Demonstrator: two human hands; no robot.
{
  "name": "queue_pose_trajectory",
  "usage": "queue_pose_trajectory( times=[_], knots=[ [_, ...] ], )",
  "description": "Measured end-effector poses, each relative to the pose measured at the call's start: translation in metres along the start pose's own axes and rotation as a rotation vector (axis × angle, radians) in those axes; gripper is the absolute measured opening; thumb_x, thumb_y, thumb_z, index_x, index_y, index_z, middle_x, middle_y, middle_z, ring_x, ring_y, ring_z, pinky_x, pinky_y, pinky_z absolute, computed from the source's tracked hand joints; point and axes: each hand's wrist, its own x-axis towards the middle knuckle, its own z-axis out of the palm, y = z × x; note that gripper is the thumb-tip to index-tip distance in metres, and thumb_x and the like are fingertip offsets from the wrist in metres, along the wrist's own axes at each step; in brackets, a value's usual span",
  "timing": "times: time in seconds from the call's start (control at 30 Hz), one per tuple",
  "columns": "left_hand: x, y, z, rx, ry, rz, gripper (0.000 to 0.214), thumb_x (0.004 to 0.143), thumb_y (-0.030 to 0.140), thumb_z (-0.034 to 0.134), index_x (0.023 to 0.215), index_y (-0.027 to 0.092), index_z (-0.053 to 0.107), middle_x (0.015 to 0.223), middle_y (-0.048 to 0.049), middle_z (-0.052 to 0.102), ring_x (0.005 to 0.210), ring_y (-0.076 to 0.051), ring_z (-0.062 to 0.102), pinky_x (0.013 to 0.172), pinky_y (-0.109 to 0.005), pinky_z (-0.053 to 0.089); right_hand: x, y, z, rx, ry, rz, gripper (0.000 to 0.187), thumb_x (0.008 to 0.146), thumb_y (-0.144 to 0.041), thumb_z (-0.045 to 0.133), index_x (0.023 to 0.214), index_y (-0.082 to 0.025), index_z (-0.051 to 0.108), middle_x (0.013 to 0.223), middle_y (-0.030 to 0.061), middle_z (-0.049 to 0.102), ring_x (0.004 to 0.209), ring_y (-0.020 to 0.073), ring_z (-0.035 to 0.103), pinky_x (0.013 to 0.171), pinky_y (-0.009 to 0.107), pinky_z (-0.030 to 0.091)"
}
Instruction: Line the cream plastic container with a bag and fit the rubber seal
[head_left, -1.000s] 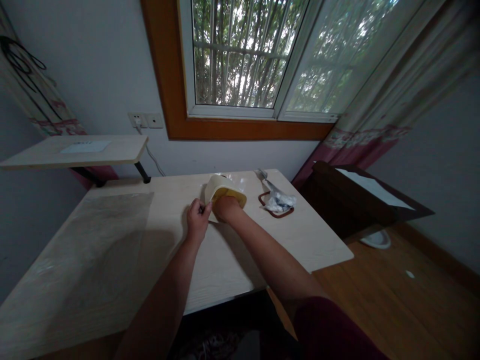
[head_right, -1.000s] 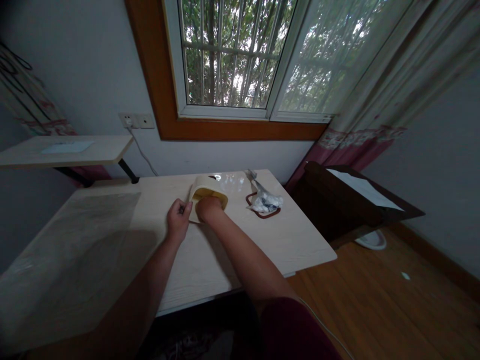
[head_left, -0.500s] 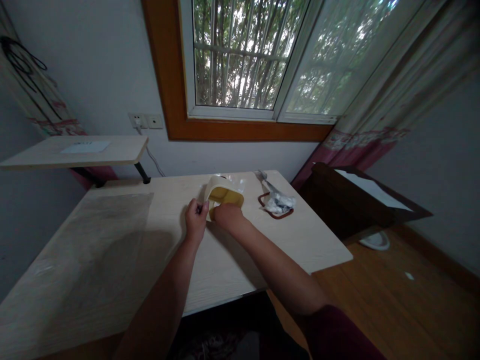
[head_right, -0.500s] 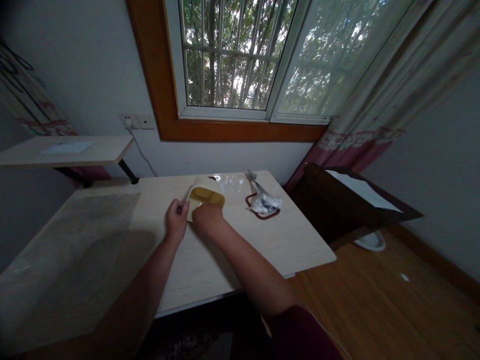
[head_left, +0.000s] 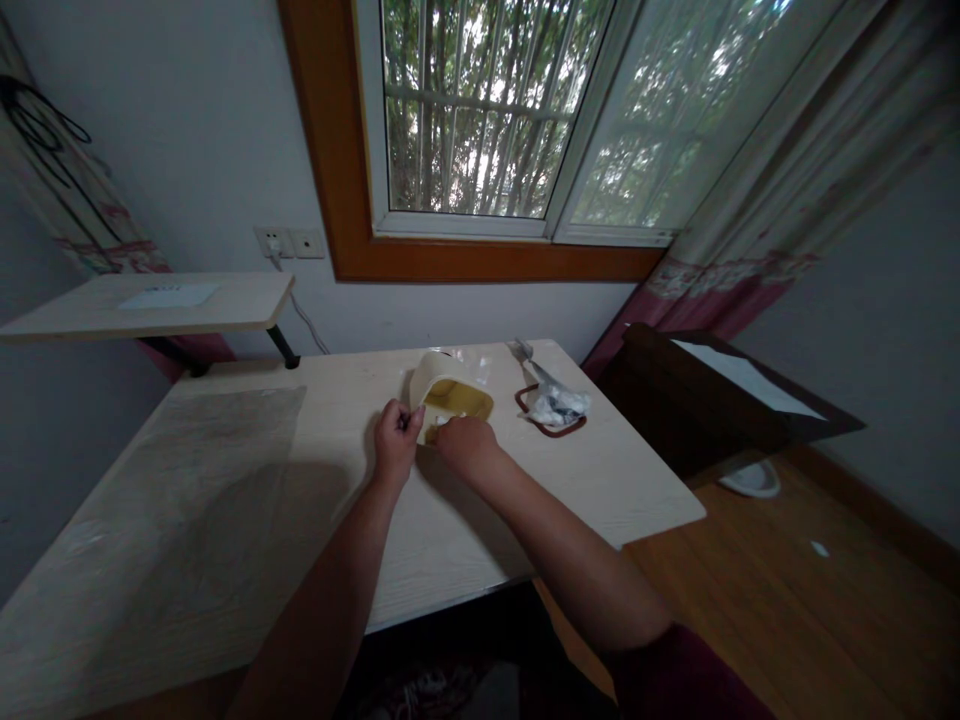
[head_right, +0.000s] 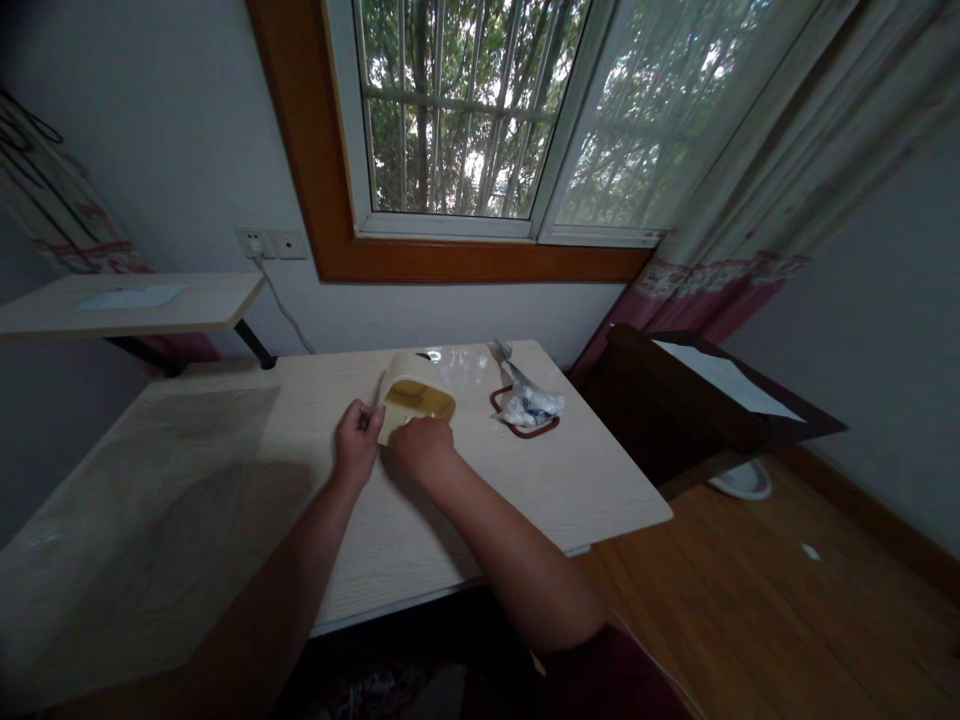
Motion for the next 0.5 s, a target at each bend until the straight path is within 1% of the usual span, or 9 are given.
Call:
queue_pose_trajectory(
  times=[0.1, 0.17, 0.3, 0.5],
  knots=[
    [0.0, 0.001, 0.0, 0.001, -0.008, 0.001, 0.034, 0.087, 0.041, 0.064, 0.068, 0.022, 0.042, 0.063, 0.0051, 0.039, 0.061, -0.012, 0.039, 0.058, -0.025, 0.032, 0.014, -0.002, 0.001, -0.02, 0.019, 0.002, 0.035, 0.099, -0.029, 0.05, 0.116, -0.01, 0.074, 0.118, 0.027, 0.071, 0.112, 0.0346, 0.07, 0.09, 0.043, 0.057],
    [0.0, 0.001, -0.001, 0.005, -0.008, 0.004, 0.035, 0.087, 0.041, 0.064, 0.068, 0.022, 0.042, 0.063, 0.0051, 0.039, 0.061, -0.012, 0.039, 0.058, -0.025, 0.032, 0.024, -0.003, 0.002, -0.018, 0.008, 0.01, 0.035, 0.099, -0.028, 0.051, 0.116, -0.01, 0.074, 0.118, 0.0271, 0.071, 0.111, 0.0345, 0.07, 0.089, 0.043, 0.057],
    [0.001, -0.001, -0.001, 0.02, -0.004, 0.002, 0.033, 0.087, 0.04, 0.064, 0.069, 0.022, 0.043, 0.063, 0.0053, 0.039, 0.06, -0.012, 0.039, 0.058, -0.025, 0.032, 0.042, -0.003, 0.002, -0.008, -0.001, 0.034, 0.036, 0.099, -0.027, 0.049, 0.118, -0.008, 0.074, 0.118, 0.0274, 0.071, 0.111, 0.034, 0.07, 0.089, 0.042, 0.058],
    [0.003, -0.005, -0.003, 0.016, 0.03, 0.004, 0.034, 0.09, 0.042, 0.061, 0.07, 0.022, 0.043, 0.064, 0.0049, 0.041, 0.061, -0.013, 0.04, 0.059, -0.025, 0.033, 0.064, -0.002, -0.001, 0.004, -0.031, 0.048, 0.037, 0.095, -0.025, 0.054, 0.121, -0.004, 0.072, 0.12, 0.0293, 0.069, 0.115, 0.0353, 0.069, 0.091, 0.044, 0.058]
  ],
)
